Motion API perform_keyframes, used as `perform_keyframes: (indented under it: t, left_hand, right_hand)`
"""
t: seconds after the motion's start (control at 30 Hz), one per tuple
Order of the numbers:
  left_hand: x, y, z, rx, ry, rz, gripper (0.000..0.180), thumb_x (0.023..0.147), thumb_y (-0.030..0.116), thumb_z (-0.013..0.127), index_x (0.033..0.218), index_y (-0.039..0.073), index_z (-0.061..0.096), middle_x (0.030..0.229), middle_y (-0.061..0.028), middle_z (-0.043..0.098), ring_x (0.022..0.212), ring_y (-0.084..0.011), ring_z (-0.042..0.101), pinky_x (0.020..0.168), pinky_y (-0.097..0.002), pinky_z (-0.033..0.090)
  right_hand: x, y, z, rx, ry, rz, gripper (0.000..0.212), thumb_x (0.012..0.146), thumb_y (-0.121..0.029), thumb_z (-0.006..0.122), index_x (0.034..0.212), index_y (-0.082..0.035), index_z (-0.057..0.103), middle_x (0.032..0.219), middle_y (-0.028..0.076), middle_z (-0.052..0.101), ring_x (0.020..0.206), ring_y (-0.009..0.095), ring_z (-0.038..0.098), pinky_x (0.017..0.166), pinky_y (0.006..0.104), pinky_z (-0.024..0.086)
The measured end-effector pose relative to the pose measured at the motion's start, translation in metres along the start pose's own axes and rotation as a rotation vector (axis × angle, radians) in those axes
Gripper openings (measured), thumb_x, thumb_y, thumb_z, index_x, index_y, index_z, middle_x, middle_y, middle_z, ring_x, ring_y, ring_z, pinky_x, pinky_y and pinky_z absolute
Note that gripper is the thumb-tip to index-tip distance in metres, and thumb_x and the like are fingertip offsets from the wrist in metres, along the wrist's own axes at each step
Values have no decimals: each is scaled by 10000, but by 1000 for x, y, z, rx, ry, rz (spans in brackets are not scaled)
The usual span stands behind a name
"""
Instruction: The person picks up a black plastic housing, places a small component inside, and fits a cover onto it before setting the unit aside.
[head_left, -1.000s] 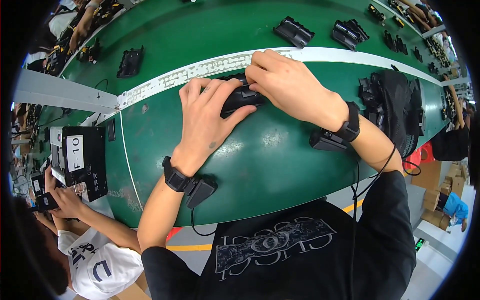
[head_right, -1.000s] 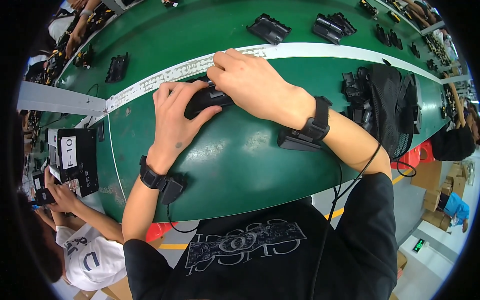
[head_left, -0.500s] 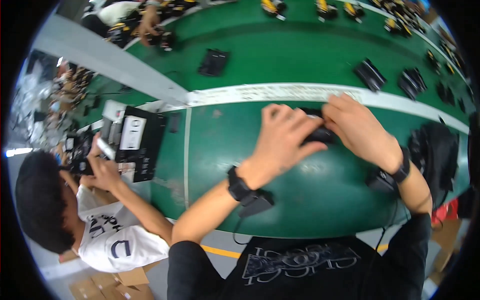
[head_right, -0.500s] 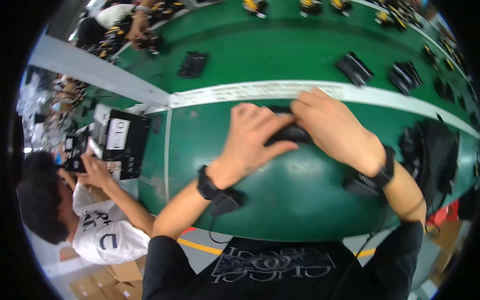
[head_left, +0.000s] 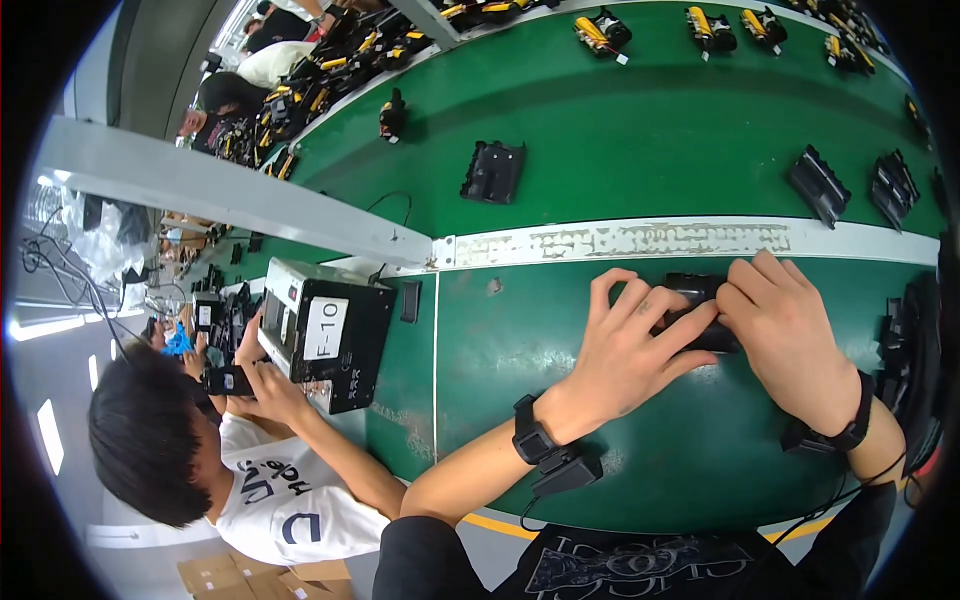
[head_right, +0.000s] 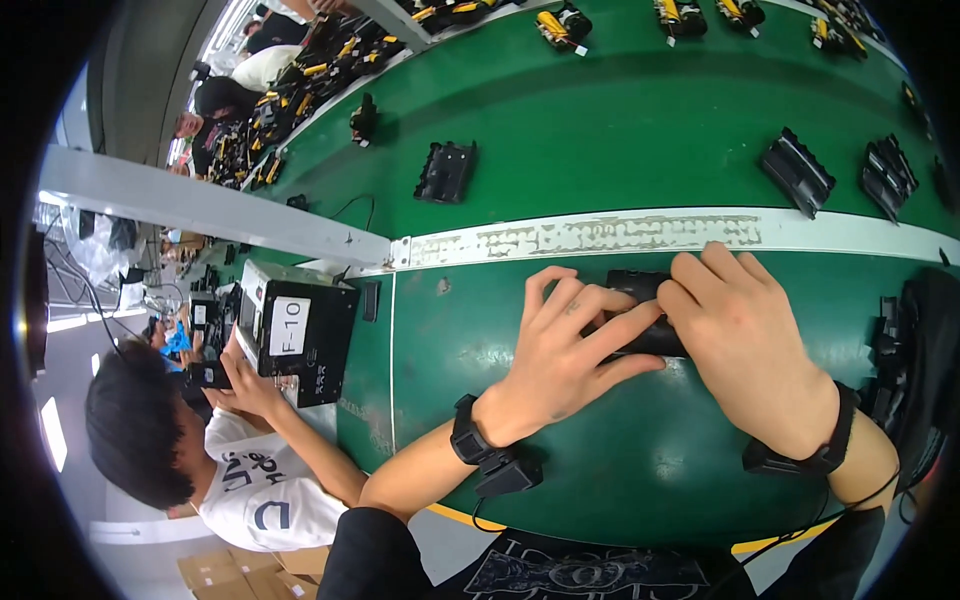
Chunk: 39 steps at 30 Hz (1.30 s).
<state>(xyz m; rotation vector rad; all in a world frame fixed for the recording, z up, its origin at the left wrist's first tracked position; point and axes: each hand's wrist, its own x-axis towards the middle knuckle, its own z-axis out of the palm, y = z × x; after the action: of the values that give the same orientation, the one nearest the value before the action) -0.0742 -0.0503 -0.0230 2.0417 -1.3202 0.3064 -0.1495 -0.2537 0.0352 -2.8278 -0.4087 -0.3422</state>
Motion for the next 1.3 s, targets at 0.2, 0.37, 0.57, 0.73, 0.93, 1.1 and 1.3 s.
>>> perform_keyframes:
  t: [0.2, 0.37, 0.57, 0.73, 0.93, 1.1, 1.3]
  left_hand:
    - [-1, 1, -4, 82, -4, 42, 475, 794, 385, 895, 1197, 162, 775, 1072, 22, 656, 886, -214, 589, 1030, -488, 431]
    - [-7, 1, -3, 109, -18, 53, 458, 831, 385, 872, 1210, 150, 769, 1080, 8, 656, 918, -221, 598, 1031, -473, 437]
    - [-2, -8, 6, 173, 7, 114, 455, 887, 365, 826, 1271, 143, 727, 1110, -22, 617, 1001, -230, 579, 1049, -478, 410]
    - [-8, 1, 1, 228, -26, 127, 499, 887, 345, 827, 1325, 139, 707, 1179, -24, 638, 1024, -238, 594, 1045, -464, 418]
    - [7, -13, -5, 156, -15, 71, 558, 915, 303, 803, 1412, 98, 655, 1404, -122, 629, 1185, -359, 614, 1068, -489, 465]
    - [22, -88, -39, 526, 139, -177, 521, 954, 297, 757, 1416, 85, 643, 1452, -168, 588, 1251, -405, 576, 1017, -514, 506]
    - [30, -147, -64, 588, 78, -382, 400, 961, 319, 750, 1279, 77, 726, 1315, -149, 685, 1196, -378, 627, 998, -501, 525]
  right_hand:
    - [8, 5, -3, 70, -143, -27, 144, 786, -64, 753, 839, -38, 621, 902, 84, 600, 937, 296, 598, 811, 396, 522]
    - [6, 4, 0, 66, -155, -33, 160, 781, -79, 775, 845, -40, 634, 894, 87, 607, 968, 301, 608, 829, 401, 535]
    - [-2, 8, 5, -118, 17, -29, 206, 763, -77, 815, 869, -37, 643, 937, 102, 607, 994, 310, 606, 834, 431, 529]
    - [-8, 7, 7, -133, 10, 0, 218, 767, -66, 824, 886, -35, 644, 966, 118, 603, 994, 343, 602, 835, 456, 519]
    - [-9, 27, 9, -128, 40, 32, 186, 855, -95, 788, 940, -24, 639, 970, 133, 603, 966, 361, 611, 842, 470, 525]
    - [-14, 78, -14, -240, 234, 230, 248, 946, -133, 737, 1153, -40, 635, 1003, 137, 623, 925, 355, 652, 798, 460, 542]
    - [-113, 67, -75, -103, 45, 395, 385, 945, -171, 761, 1293, -83, 623, 980, 132, 602, 822, 348, 652, 758, 431, 551]
